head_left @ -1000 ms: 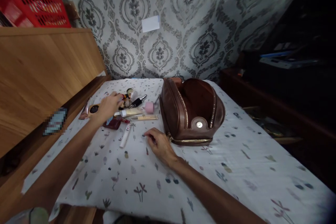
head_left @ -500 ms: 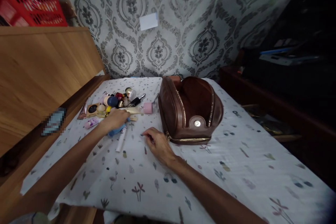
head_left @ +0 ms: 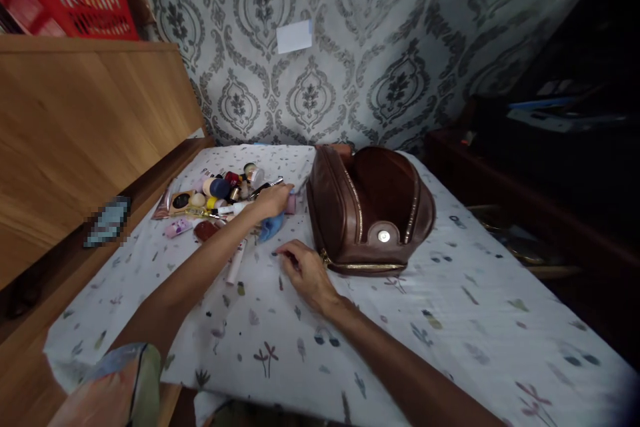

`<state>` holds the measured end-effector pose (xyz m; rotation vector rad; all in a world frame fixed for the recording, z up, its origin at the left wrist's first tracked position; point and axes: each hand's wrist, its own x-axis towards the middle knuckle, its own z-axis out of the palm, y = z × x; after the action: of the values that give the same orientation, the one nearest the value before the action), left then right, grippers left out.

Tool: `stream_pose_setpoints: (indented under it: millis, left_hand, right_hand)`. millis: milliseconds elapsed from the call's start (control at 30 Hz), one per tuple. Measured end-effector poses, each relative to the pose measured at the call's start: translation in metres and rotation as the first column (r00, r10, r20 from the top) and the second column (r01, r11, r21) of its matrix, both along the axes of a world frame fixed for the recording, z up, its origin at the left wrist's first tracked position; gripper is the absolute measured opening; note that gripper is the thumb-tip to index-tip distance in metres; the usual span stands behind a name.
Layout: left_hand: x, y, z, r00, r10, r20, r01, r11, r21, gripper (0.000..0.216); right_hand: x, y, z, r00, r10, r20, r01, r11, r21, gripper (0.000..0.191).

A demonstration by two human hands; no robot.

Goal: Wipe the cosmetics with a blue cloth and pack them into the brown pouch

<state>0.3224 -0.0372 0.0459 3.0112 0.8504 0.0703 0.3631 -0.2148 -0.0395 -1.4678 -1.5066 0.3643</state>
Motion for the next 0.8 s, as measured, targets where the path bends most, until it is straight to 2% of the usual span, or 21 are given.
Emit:
stream_pose_setpoints:
  millis: [100,200,267,400,500,633,700,800]
  left_hand:
    - [-0.005,-0.001,0.002,0.998,-0.056,0.038,0.058,0.998,-0.04,0.04]
    - [-0.025,-0.007,0.011,0.986,-0.108,0.123,0.116,0.992,-0.056,0.034]
    - [-0.037,-0.014,0.011,0.976,-0.113,0.184,0.127,0.989,-0.07,0.033]
    - [-0.05,-0.034,-0.011,0.962,-0.086,0.258,0.126,0.982,-0.141,0.027]
    - [-0.058,-0.047,-0.026,0.952,-0.046,0.302,0.108,0.975,-0.192,0.034]
    - [-0.077,-0.06,-0.028,0.936,-0.067,0.346,0.159,0.956,-0.245,0.034]
    - [-0.09,-0.066,-0.027,0.908,-0.076,0.412,0.219,0.925,-0.311,0.033]
    - [-0.113,-0.075,-0.034,0.858,0.015,0.513,0.232,0.88,-0.414,0.04]
  right_hand:
    - [0.0,-0.001,0.002,0.999,-0.036,-0.036,0.037,0.999,0.039,0.02]
    - [-0.002,-0.003,0.004,0.995,-0.067,-0.074,0.073,0.993,0.092,0.019]
    - [-0.005,-0.005,0.005,0.99,-0.114,-0.083,0.123,0.986,0.11,0.02]
    - [-0.008,-0.006,0.001,0.969,-0.231,-0.087,0.236,0.971,0.041,0.025]
    - [-0.006,-0.003,-0.003,0.964,-0.245,-0.1,0.242,0.97,-0.039,0.044]
    - [-0.004,-0.002,-0.003,0.974,-0.221,-0.044,0.219,0.974,-0.061,0.063]
    - [-0.004,-0.003,-0.001,0.978,-0.209,0.016,0.209,0.976,-0.058,0.062]
    - [-0.005,-0.005,0.004,0.985,-0.155,0.077,0.164,0.978,-0.13,0.057]
